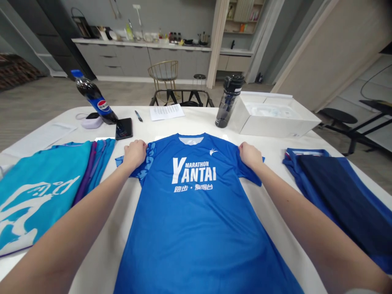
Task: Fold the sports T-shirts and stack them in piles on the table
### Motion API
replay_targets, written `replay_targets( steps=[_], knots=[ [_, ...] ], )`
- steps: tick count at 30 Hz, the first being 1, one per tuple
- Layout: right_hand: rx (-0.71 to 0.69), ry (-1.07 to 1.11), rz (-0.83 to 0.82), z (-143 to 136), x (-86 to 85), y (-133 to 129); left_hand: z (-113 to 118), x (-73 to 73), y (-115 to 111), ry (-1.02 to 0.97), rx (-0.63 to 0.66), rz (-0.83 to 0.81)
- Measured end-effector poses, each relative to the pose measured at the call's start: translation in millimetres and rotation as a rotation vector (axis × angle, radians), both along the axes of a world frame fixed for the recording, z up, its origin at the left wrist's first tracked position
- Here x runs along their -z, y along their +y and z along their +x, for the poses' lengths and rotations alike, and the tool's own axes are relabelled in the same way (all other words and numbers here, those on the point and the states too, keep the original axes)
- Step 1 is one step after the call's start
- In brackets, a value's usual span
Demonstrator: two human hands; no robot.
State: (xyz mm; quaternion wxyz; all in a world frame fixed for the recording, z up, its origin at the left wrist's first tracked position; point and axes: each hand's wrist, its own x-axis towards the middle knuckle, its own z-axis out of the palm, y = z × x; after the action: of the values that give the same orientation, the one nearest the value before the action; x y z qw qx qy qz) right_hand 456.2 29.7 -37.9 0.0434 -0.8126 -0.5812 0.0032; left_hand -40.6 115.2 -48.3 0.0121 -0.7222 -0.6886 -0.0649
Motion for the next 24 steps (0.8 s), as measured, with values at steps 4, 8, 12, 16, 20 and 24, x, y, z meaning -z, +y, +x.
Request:
replay_targets(
  steps=[4, 8, 12, 16, 20, 24],
  knots=[
    [0.057, -0.044, 0.046, 15, 2.0, 32, 3, 2.3, 25, 0.024, -0.025, 0.019],
    [0.052, -0.064, 0.1, 21, 2.5, 67, 16, -5.1, 53, 0.022, -0.043, 0.054],
    [0.065, -0.033, 0.136, 11, -3.3, 81, 38, -16.5, 63, -0.027, -0.087, 0.133],
    [-0.126, 0.013, 0.2, -17, -10.3, 71, 84, -21.2, 41, -0.067, 0.086, 0.231],
    [-0.242, 0.108, 0.047, -48, -2.1, 44, 137, -8.5, -7, -0.11, 0.395, 0.084],
    [-0.159, 0.104, -0.044, -45, 11.8, 16, 152, 8.1, -49, -0.131, 0.426, -0.061]
  ],
)
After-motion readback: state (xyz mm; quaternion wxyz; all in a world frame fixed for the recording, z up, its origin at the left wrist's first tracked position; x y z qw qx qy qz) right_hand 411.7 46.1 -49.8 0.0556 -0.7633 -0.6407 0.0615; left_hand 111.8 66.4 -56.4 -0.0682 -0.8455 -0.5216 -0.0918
